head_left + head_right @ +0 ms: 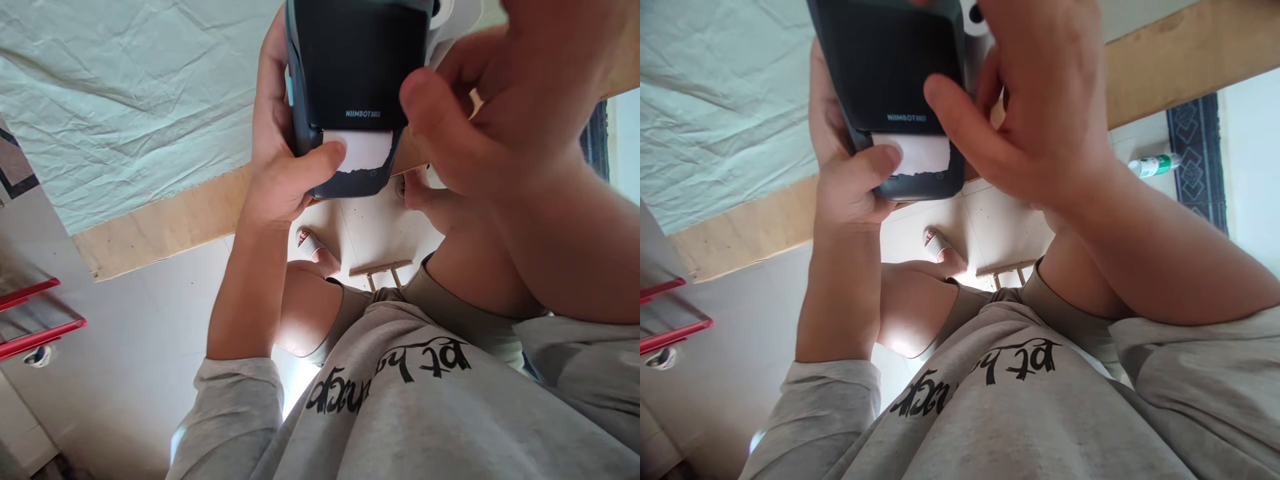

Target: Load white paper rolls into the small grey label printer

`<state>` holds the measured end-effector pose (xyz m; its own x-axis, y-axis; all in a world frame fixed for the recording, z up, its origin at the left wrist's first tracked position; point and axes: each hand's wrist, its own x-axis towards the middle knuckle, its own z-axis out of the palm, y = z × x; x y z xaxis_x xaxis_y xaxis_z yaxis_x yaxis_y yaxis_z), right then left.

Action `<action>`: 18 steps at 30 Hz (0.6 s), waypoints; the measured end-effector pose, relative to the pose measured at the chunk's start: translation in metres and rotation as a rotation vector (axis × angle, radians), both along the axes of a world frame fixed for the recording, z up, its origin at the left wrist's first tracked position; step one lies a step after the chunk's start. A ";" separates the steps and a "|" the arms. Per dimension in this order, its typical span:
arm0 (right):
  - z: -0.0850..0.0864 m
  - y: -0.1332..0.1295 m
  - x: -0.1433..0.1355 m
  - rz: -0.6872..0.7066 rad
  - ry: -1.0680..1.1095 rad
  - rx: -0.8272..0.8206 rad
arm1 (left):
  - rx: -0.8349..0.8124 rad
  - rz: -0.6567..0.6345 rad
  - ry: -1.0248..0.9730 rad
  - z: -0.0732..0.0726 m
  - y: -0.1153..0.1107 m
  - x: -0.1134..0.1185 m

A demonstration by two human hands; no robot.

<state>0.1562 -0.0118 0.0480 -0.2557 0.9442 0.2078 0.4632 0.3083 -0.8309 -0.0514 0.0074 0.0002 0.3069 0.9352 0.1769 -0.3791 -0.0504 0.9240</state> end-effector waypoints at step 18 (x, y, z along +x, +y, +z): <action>0.004 0.006 -0.013 0.183 -0.241 0.151 | -0.104 0.075 -0.099 0.003 -0.009 0.015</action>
<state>0.1429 -0.0062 0.0520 -0.4767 0.8413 0.2548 0.5663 0.5156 -0.6430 -0.0364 -0.0013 0.0034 0.2215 0.9696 0.1038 -0.4676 0.0122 0.8839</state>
